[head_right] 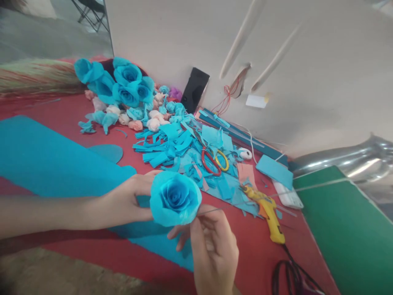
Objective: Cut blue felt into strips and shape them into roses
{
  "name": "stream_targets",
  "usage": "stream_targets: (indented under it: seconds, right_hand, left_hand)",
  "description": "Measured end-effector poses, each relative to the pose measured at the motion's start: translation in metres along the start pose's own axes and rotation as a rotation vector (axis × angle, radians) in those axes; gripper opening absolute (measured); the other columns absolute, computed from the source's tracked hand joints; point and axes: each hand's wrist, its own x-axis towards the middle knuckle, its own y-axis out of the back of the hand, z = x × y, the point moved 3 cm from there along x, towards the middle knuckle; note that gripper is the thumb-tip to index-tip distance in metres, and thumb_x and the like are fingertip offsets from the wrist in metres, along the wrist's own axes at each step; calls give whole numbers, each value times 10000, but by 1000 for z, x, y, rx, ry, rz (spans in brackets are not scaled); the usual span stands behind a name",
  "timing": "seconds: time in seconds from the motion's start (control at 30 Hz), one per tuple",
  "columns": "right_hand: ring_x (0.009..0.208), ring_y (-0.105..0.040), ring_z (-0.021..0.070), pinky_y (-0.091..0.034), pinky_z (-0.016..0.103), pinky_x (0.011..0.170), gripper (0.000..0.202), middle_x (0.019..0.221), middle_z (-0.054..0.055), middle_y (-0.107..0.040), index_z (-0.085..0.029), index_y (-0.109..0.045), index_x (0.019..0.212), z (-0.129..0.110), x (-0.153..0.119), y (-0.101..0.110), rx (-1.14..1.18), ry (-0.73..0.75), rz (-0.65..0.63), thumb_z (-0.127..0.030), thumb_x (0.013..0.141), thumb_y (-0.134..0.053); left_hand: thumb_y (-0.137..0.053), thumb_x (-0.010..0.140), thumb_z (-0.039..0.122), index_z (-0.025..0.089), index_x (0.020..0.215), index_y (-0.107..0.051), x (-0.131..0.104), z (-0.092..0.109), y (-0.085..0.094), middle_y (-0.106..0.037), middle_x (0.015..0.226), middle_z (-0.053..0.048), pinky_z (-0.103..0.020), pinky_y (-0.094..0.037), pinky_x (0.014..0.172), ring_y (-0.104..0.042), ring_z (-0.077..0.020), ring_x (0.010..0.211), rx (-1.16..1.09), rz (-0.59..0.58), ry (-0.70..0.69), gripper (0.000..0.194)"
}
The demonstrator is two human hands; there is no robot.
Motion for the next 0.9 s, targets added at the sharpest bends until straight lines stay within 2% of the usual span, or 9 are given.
stream_targets:
  seconds: [0.2,0.3,0.5,0.57,0.67,0.9]
  right_hand:
    - [446,-604,108,-476,187,400,76,596,-28,-672,-217,-536,815,4,0,4,-53,12,-75,-182,857,-483]
    - [458,-611,125,-459,197,371,67,597,-21,-674,-216,-527,799,5,-1,5,-25,-28,-39,-206,855,-492]
    - [420,-582,109,-442,185,370,52,579,-31,-659,-218,-549,812,8,-4,8,-39,-16,-37,-182,834,-518]
    - [416,-571,98,-440,172,385,62,547,-43,-638,-226,-554,812,9,-5,9,-29,-44,8,-179,835,-519]
    - [403,-554,90,-452,171,396,80,525,-56,-617,-240,-559,814,9,-6,10,-11,-30,7,-177,837,-516]
    - [435,-543,88,-438,171,396,65,583,-32,-616,-230,-559,823,14,-6,17,-99,12,13,-168,802,-558]
  left_hand:
    - [-638,756,160,160,747,-688,2,-8,-5,-699,789,-26,-318,-405,860,-602,-149,772,-12,-60,17,51]
    - [-635,761,158,155,804,-707,1,-14,-8,-705,802,-43,-312,-426,843,-611,-162,784,-44,-87,22,84]
    - [-602,778,141,128,755,-698,-2,-13,-10,-703,771,-3,-198,-472,710,-627,-144,757,-151,-153,106,99]
    - [-597,775,116,108,741,-691,-2,-11,-9,-697,745,15,-157,-468,677,-633,-128,740,-181,-154,129,100]
    - [-610,763,113,106,720,-688,-3,-10,-10,-685,710,44,-116,-457,626,-634,-105,704,-225,-143,125,89]
    - [-591,772,103,134,741,-695,-4,-12,-13,-692,779,48,-142,-483,682,-638,-113,737,-277,-178,84,112]
